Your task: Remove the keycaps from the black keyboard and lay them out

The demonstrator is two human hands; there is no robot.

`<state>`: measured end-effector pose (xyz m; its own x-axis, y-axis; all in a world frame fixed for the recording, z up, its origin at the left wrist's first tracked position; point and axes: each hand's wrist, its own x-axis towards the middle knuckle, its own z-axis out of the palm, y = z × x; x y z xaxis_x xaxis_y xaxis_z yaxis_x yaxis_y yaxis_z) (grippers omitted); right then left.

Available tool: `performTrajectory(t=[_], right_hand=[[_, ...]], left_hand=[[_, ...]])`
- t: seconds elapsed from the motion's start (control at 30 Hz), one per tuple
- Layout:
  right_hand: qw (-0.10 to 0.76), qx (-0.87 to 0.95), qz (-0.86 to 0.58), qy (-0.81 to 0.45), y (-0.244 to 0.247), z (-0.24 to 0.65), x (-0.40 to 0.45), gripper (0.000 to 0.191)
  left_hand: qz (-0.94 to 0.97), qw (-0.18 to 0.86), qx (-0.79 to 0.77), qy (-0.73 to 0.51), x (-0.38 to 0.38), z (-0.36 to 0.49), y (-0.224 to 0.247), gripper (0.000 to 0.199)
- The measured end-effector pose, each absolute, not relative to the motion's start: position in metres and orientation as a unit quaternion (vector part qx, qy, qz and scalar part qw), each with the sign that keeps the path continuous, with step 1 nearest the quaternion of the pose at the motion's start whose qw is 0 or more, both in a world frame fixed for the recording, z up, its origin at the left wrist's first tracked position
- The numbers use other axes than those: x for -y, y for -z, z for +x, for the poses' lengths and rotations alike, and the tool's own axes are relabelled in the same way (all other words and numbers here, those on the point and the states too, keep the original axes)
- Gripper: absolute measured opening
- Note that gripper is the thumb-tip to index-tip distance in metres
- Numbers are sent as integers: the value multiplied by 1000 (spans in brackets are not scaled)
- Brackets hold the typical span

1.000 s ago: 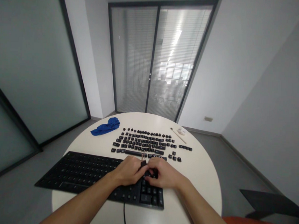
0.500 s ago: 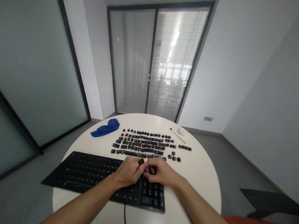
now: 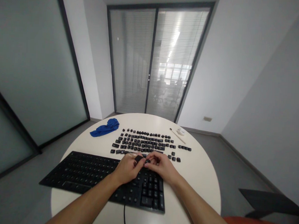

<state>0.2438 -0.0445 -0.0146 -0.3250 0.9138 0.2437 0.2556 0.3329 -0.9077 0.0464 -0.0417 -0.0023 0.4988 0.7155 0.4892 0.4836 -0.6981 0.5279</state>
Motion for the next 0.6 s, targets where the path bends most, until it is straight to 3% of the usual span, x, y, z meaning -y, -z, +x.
performTrajectory(t=[0.4,0.6], right_hand=[[419,676,-420,-438,12,245,45,42],[429,682,-433,-405,11,246,43,41]], left_hand=[[848,252,-332,-329,38,43,-2,37],[856,257,-288,-345,38,43,-5,28]])
